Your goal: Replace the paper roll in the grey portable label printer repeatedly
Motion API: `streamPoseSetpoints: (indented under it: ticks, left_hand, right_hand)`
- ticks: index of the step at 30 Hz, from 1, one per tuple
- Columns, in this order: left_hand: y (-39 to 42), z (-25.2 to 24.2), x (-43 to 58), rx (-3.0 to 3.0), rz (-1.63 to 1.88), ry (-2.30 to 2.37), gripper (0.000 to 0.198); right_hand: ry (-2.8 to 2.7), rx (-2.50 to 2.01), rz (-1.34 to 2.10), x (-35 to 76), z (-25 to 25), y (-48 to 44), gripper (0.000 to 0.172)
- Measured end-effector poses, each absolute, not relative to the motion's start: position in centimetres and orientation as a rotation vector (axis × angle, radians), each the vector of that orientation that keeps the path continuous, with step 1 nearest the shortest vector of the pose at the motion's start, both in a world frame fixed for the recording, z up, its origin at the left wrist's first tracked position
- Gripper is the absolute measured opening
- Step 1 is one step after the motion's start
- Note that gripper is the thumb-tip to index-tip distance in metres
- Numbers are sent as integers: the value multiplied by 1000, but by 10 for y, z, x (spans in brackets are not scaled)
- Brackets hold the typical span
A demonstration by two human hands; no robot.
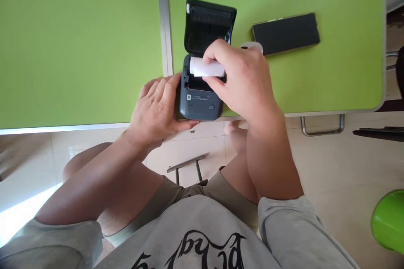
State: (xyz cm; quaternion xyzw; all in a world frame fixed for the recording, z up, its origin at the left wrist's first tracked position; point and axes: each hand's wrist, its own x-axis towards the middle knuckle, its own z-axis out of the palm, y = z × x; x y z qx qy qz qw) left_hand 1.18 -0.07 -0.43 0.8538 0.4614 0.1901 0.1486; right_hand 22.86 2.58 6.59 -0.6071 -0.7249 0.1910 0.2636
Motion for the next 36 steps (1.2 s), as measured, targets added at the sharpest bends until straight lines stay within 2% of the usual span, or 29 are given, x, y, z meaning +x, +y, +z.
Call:
streamPoseSetpoints:
  ticks: [14, 23, 28, 33, 36]
  left_hand:
    - [0, -6, 12, 2457, 573, 1338, 108]
    - [-2, -6, 12, 2490, 605, 1336, 112]
    - [-2, -8, 10, 2540, 632, 1295, 100]
    - [-3, -11, 7, 2603, 596, 1267, 85]
    - [-4, -10, 7, 2629, 572, 1275, 78]
  right_hand:
    - [-1991, -1640, 532, 225, 59, 30, 10]
    - [-2114, -1539, 455, 220, 81, 20, 20]
    - [-2323, -1416, 620, 222, 95, 12, 21]
    - [-2444, -1358, 599, 223, 100, 5, 27]
    - [-2481, -1369, 679, 223, 103, 4, 24]
